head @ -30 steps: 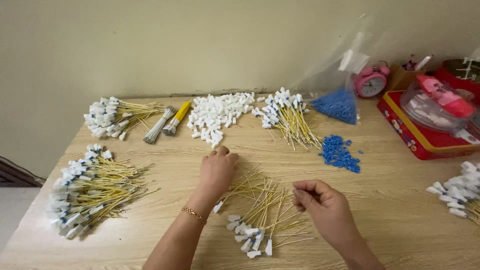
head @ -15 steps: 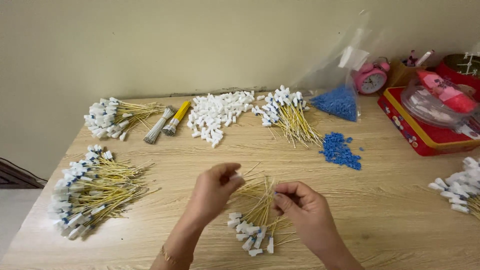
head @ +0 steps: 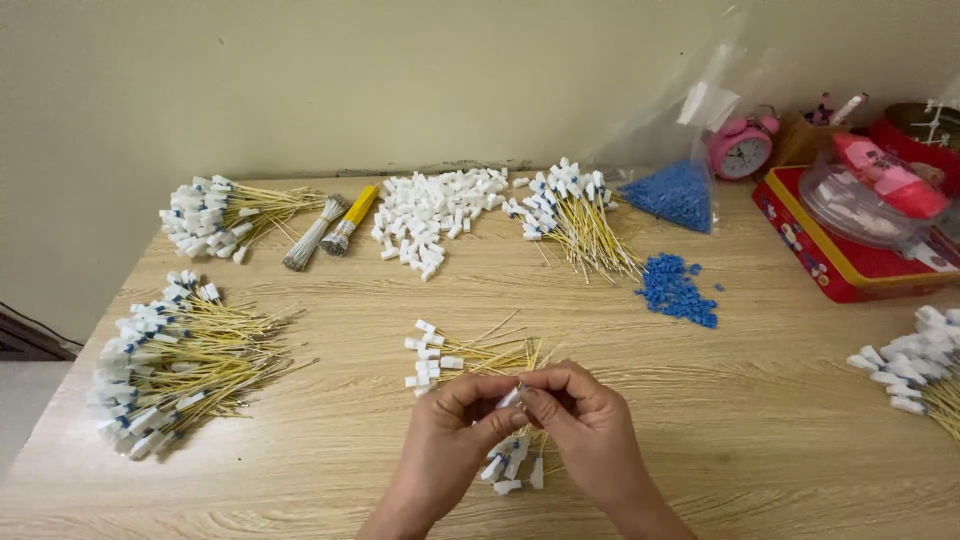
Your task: Assembling small electronic components by manually attaching white plastic housings to bundles of metal wire pins on a workbench.
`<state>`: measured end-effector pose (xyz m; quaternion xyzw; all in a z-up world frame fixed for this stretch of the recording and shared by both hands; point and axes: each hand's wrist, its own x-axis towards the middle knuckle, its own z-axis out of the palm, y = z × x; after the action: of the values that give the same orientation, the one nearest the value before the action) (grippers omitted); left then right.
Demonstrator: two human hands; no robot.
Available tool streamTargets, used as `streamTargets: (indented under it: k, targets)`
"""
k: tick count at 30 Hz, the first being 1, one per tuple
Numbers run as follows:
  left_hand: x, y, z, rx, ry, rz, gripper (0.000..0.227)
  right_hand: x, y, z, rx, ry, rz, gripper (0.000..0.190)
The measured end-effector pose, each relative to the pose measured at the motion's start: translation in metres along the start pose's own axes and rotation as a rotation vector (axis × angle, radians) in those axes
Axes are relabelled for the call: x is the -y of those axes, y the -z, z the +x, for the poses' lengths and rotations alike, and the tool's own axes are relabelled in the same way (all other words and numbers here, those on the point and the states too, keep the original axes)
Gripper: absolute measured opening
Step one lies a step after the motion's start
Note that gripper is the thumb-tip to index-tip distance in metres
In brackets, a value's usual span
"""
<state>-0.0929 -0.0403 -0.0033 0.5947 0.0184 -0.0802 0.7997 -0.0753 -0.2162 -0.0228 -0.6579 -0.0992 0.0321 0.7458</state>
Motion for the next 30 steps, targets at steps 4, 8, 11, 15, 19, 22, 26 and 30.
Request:
streamTargets:
  k: [4,8,11,15,19,22,26,30]
  targets:
    - [0.006,-0.003,0.001,-0.087,-0.040,0.202,0.025,0.006,-0.002,-0.004,0.002,0.045,-0.006,0.017]
    - [0.008,-0.003,0.002,-0.071,0.010,0.023,0.024,0.021,-0.004,-0.008,0.025,0.101,-0.132,0.019]
    - [0.010,-0.004,0.002,-0.083,0.039,-0.015,0.025,0.022,-0.004,-0.008,0.014,0.181,-0.268,0.019]
    - [0.015,-0.006,0.003,-0.103,0.031,0.008,0.026,0.010,-0.002,-0.009,-0.021,0.203,-0.263,0.019]
    - [0.012,-0.009,0.000,-0.071,-0.061,0.053,0.025,-0.007,0.007,-0.004,-0.019,0.043,-0.045,0.018]
    - [0.008,-0.010,0.001,-0.072,-0.123,0.201,0.024,-0.006,0.009,-0.004,-0.006,-0.046,0.058,0.019]
    - [0.008,-0.010,0.006,-0.073,-0.084,0.141,0.025,0.004,0.003,-0.007,0.018,0.054,-0.042,0.025]
    - [0.006,-0.010,0.009,-0.136,0.056,0.016,0.026,0.009,-0.002,-0.009,0.047,0.157,-0.108,0.033]
